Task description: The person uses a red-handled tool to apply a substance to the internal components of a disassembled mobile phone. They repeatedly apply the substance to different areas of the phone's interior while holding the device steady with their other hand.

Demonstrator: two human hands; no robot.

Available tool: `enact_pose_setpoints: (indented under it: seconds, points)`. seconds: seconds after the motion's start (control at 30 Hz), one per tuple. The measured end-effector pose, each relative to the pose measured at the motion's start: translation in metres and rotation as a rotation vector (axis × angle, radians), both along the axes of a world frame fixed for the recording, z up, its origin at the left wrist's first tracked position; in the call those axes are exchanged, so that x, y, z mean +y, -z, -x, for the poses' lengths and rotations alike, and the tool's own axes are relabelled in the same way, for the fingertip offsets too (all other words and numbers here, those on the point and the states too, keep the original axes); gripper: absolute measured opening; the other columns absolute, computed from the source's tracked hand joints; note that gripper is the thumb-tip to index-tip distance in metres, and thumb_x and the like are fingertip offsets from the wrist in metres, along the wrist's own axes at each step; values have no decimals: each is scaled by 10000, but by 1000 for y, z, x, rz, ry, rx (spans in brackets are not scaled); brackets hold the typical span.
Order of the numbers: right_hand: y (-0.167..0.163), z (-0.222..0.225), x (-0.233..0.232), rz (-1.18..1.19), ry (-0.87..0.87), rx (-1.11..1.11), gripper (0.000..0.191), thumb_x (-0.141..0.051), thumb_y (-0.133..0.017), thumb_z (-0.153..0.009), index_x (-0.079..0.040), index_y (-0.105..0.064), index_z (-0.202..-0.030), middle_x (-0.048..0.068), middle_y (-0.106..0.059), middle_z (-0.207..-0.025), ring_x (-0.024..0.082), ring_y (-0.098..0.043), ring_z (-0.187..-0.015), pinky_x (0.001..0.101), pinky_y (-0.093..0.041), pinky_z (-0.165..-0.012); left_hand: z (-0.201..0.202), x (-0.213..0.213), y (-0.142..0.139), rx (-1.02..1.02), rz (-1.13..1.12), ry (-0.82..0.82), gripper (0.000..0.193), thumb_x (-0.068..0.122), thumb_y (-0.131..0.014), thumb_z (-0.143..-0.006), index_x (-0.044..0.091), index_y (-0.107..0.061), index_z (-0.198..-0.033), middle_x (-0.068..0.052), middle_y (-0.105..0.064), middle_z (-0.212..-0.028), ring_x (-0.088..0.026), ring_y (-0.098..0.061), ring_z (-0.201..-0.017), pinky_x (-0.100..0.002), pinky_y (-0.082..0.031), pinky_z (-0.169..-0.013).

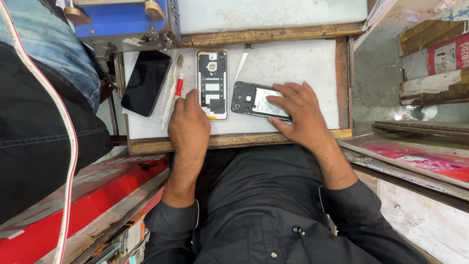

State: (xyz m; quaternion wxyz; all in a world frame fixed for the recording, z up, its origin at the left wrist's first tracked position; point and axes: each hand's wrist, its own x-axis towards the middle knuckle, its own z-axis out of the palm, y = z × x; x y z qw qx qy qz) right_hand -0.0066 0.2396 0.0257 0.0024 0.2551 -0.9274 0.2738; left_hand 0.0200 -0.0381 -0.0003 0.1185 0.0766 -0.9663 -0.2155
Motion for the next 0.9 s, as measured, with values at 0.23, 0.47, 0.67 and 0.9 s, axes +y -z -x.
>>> enact_pose_setpoints:
  seconds: [0.23, 0.47, 0.67, 0.9]
  points:
    - [7, -1, 1, -8, 171, 119, 516, -192, -803, -885, -101, -657, -1372, 137, -565, -1500, 388, -467, -1362, 555, -338, -1158, -16, -14, 0, 72, -337, 23, 353, 13, -670, -930, 43, -640, -1281, -149, -677, -1102, -255, -712, -782, -375, -582, -676]
    - [7, -13, -11, 270, 208, 167, 381, -57, -729, -962, -110, -657, -1332, 109, -628, -1441, 310, -612, -1328, 389, -520, -1118, -28, -22, -10, 54, -698, 57, 294, 9, -635, -960, 45, -680, -1249, -102, -750, -1068, -179, -684, -761, -311, -566, -669]
    - [15, -8, -38, 851, 113, -418, 535, -24, -609, -996, -48, -417, -1495, 143, -622, -1381, 156, -667, -1126, 270, -572, -929, -28, -31, -30, 103, -598, 192, 256, -4, -645, -978, 73, -709, -1213, -121, -689, -1016, -222, -693, -865, -322, -575, -745]
    - [33, -7, -41, 615, 209, -494, 243, -29, -637, -1064, -9, -649, -1306, 111, -749, -1019, 94, -648, -927, 254, -544, -828, -5, -30, -35, 317, -269, 328, 248, 33, -713, -961, 77, -695, -1204, -108, -725, -1056, -295, -655, -1013, -412, -548, -873]
